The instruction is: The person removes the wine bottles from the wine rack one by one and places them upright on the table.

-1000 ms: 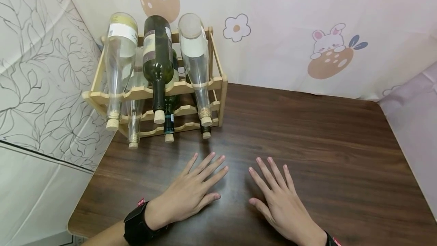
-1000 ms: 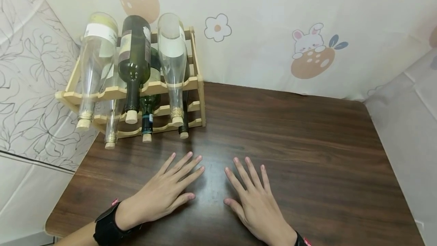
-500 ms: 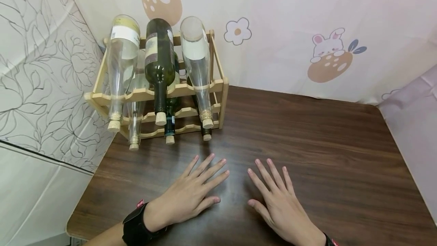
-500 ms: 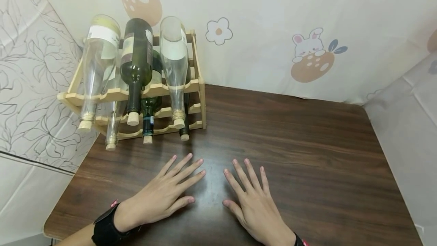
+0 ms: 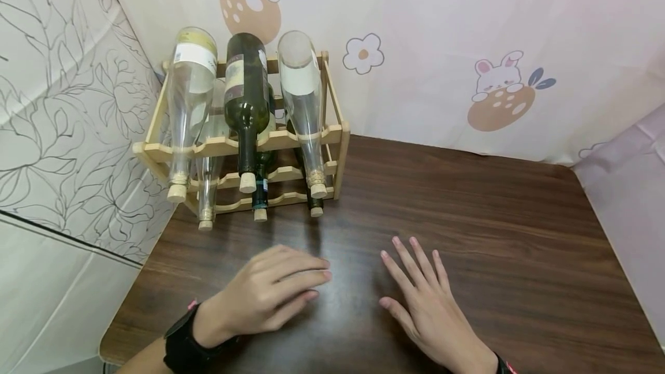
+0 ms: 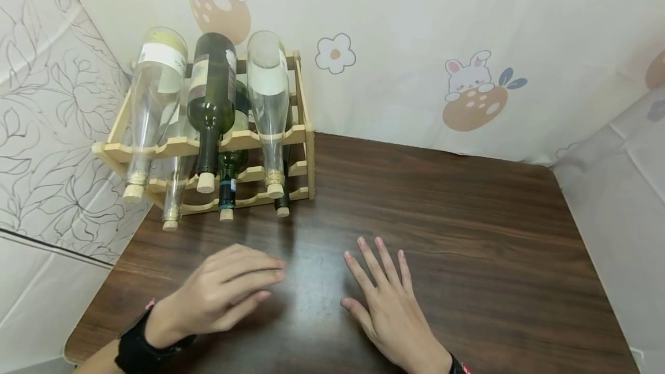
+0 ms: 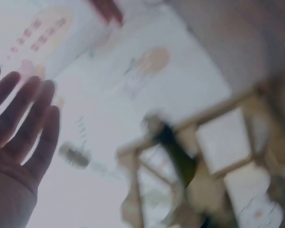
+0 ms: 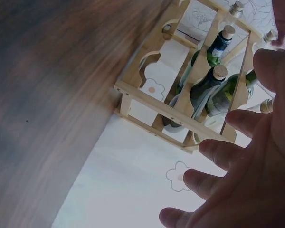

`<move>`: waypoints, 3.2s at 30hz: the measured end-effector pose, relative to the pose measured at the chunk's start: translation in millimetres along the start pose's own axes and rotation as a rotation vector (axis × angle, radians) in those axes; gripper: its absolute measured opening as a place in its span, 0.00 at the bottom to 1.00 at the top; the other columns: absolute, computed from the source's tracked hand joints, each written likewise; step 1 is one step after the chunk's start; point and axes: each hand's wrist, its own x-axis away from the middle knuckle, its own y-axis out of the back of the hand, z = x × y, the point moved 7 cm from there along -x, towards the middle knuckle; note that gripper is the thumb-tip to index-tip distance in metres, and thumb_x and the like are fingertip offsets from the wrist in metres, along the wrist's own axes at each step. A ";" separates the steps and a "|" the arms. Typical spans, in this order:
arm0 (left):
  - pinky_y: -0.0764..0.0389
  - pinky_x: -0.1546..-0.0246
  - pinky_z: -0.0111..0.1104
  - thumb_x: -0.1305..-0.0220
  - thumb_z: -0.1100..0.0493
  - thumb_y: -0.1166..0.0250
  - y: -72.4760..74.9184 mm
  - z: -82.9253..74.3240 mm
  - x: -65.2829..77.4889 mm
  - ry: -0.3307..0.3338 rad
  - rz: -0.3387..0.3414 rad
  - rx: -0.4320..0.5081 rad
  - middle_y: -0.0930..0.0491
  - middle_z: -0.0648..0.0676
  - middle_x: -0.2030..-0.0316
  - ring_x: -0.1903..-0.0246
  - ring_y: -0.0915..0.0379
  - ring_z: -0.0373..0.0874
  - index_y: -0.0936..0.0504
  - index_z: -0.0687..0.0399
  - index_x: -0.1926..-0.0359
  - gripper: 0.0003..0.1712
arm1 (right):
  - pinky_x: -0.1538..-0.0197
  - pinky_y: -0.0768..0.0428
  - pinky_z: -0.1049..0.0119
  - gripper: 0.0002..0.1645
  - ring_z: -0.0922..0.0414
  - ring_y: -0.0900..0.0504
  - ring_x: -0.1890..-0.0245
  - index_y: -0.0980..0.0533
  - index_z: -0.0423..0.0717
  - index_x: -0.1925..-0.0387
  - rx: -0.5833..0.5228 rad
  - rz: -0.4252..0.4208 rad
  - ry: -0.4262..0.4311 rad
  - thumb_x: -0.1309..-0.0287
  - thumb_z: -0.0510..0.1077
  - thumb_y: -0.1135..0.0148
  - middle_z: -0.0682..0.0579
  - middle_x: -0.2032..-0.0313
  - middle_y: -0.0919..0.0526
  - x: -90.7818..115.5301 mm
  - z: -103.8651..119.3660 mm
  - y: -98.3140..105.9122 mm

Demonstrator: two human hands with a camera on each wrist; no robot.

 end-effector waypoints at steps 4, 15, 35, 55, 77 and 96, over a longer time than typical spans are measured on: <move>0.13 0.55 0.36 0.25 0.62 0.38 44.1 5.0 -13.4 -0.114 -0.226 -0.043 0.11 0.64 0.62 0.62 0.13 0.52 0.12 0.66 0.62 0.12 | 0.15 0.72 0.49 0.41 0.46 0.59 0.13 0.42 0.54 0.17 0.002 -0.015 0.002 0.19 0.69 0.66 0.46 0.15 0.48 -2.2 0.2 2.5; 0.22 0.39 0.25 0.33 0.56 0.30 185.0 76.3 8.7 0.616 -0.691 -0.454 0.11 0.68 0.52 0.46 0.14 0.42 0.12 0.72 0.57 0.18 | 0.14 0.69 0.48 0.41 0.42 0.54 0.14 0.41 0.53 0.17 0.006 -0.016 -0.009 0.19 0.69 0.64 0.44 0.16 0.45 -7.2 -4.0 9.1; 0.34 0.59 0.13 0.35 0.52 0.25 195.2 145.4 87.3 1.204 -0.343 -0.463 0.29 0.07 0.66 0.72 0.31 0.04 0.10 0.50 0.43 0.20 | 0.13 0.58 0.54 0.41 0.43 0.44 0.17 0.40 0.48 0.18 -0.089 -0.107 0.095 0.18 0.67 0.64 0.42 0.18 0.42 -54.3 5.3 36.1; 0.31 0.46 0.13 0.41 0.58 0.19 189.7 148.0 93.5 1.175 -0.455 -0.444 0.30 0.05 0.69 0.67 0.27 0.04 0.11 0.57 0.46 0.22 | 0.24 0.28 0.53 0.40 0.41 0.25 0.28 0.28 0.38 0.29 -0.111 -0.388 0.449 0.41 0.37 0.22 0.37 0.30 0.24 -166.8 31.7 70.7; 0.24 0.62 0.08 0.41 0.60 0.19 189.7 148.6 97.1 1.157 -0.483 -0.410 0.24 0.11 0.66 0.62 0.23 0.08 0.10 0.57 0.45 0.22 | 0.33 0.19 0.55 0.25 0.43 0.20 0.31 0.20 0.43 0.36 0.013 -0.464 0.746 0.32 0.29 0.35 0.40 0.34 0.18 -220.2 44.0 50.8; 0.27 0.63 0.06 0.43 0.64 0.19 187.2 146.9 103.7 1.171 -0.488 -0.435 0.26 0.08 0.66 0.64 0.25 0.05 0.10 0.57 0.45 0.23 | 0.34 0.18 0.57 0.18 0.40 0.21 0.30 0.17 0.47 0.42 0.068 -0.497 0.743 0.31 0.33 0.34 0.41 0.35 0.17 -224.5 44.1 41.6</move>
